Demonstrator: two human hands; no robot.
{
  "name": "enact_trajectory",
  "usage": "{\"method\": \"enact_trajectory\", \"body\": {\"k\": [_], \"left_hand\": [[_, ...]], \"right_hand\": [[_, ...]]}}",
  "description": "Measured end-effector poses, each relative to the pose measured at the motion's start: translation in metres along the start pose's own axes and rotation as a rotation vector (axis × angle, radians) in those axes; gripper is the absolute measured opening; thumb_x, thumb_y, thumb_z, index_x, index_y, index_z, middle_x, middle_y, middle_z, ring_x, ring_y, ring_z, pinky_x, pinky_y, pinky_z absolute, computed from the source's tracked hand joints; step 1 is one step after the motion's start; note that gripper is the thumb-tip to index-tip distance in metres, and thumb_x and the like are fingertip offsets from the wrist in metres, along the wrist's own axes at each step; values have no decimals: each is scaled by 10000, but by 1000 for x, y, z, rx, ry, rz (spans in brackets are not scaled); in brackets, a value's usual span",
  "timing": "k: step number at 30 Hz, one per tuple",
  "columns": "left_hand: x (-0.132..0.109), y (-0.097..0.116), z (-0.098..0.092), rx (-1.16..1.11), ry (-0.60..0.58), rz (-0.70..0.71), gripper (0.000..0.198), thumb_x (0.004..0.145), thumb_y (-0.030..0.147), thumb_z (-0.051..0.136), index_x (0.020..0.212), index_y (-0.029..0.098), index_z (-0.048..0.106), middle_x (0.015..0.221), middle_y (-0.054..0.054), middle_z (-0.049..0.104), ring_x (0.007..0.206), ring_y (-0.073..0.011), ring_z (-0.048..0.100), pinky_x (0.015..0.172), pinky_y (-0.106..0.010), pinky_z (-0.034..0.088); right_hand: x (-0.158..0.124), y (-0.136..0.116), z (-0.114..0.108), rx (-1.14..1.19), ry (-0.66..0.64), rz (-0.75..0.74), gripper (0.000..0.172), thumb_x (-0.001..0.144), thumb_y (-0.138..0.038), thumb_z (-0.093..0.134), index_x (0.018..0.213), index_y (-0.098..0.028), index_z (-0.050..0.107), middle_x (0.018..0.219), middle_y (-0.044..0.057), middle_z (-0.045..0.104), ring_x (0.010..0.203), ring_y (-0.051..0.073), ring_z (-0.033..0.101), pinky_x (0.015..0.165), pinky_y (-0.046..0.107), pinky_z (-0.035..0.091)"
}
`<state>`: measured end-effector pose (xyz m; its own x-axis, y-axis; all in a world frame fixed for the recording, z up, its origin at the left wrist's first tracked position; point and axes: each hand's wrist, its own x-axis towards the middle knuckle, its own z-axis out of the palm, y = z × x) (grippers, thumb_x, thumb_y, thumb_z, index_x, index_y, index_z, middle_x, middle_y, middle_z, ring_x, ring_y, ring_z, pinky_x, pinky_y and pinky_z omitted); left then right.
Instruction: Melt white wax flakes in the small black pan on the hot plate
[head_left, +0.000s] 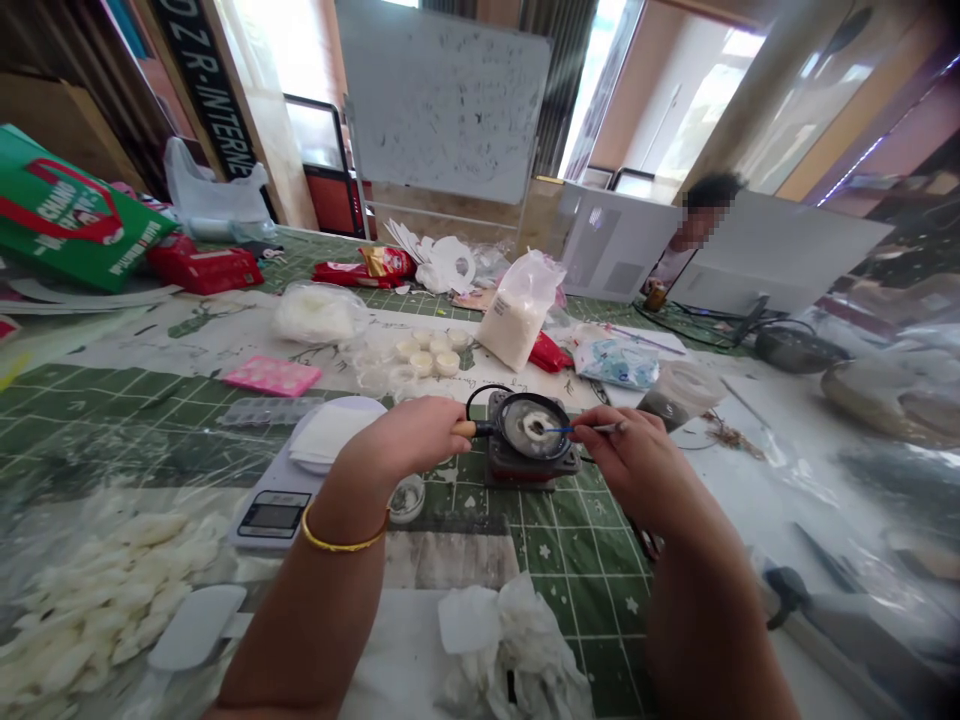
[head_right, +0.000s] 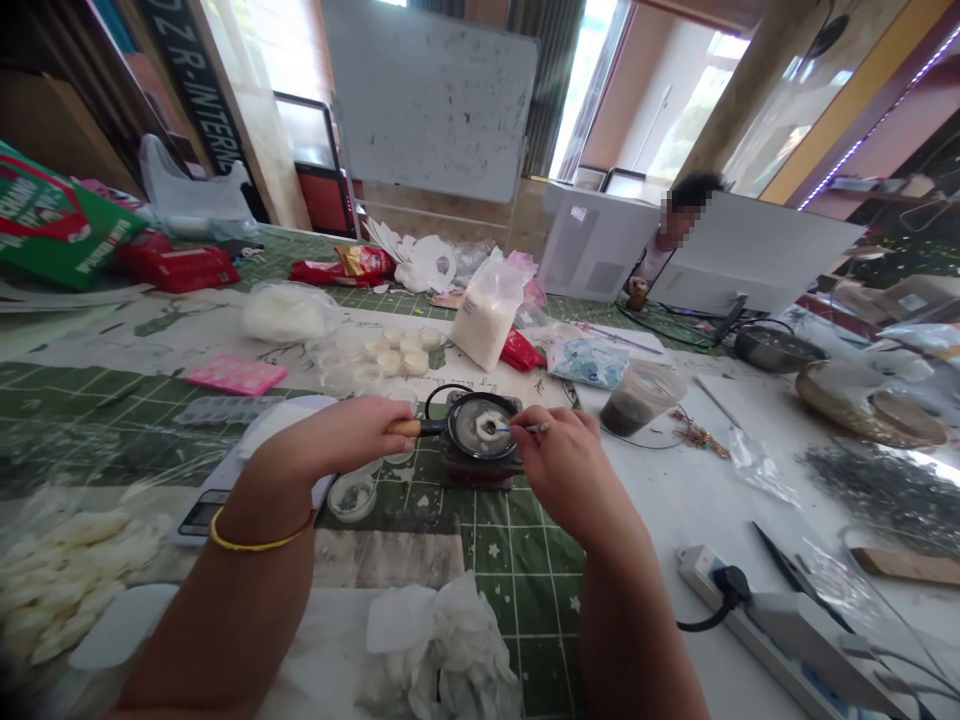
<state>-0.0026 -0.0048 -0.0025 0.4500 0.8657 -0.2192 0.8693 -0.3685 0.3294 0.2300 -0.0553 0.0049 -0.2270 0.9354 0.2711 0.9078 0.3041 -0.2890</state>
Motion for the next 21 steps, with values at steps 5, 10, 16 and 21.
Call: {"method": "enact_trajectory", "body": {"k": [5, 10, 16, 21], "left_hand": [[0, 1, 0, 14, -2, -5, 225, 730, 394, 454, 691, 179, 507, 722, -26, 574, 591, -132, 498, 483, -236, 295], [2, 1, 1, 12, -8, -2, 207, 733, 379, 450, 687, 184, 501, 716, -20, 572, 583, -134, 495, 478, -238, 295], [2, 1, 1, 19, 1, 3, 213, 733, 390, 451, 697, 185, 497, 717, -18, 564, 588, -135, 494, 474, -238, 294], [1, 0, 2, 17, 1, -5, 205, 730, 382, 453, 698, 186, 504, 709, -18, 565, 581, -132, 491, 471, -234, 286]], "right_hand": [[-1, 0, 0, 34, -11, -52, 221, 846, -326, 380, 887, -241, 579, 821, 18, 637, 862, 184, 537, 848, 362, 312], [-1, -1, -1, 16, -9, -7, 216, 841, -341, 388, 857, -243, 581, 807, 15, 629, 846, 185, 531, 822, 354, 327], [0, -1, 1, 5, 16, -8, 226, 846, -320, 377, 867, -225, 581, 804, 25, 636, 854, 188, 533, 847, 372, 307], [0, -1, 1, 53, -22, -46, 226, 844, -340, 380, 889, -247, 582, 839, 19, 632, 859, 181, 532, 812, 344, 340]]}}
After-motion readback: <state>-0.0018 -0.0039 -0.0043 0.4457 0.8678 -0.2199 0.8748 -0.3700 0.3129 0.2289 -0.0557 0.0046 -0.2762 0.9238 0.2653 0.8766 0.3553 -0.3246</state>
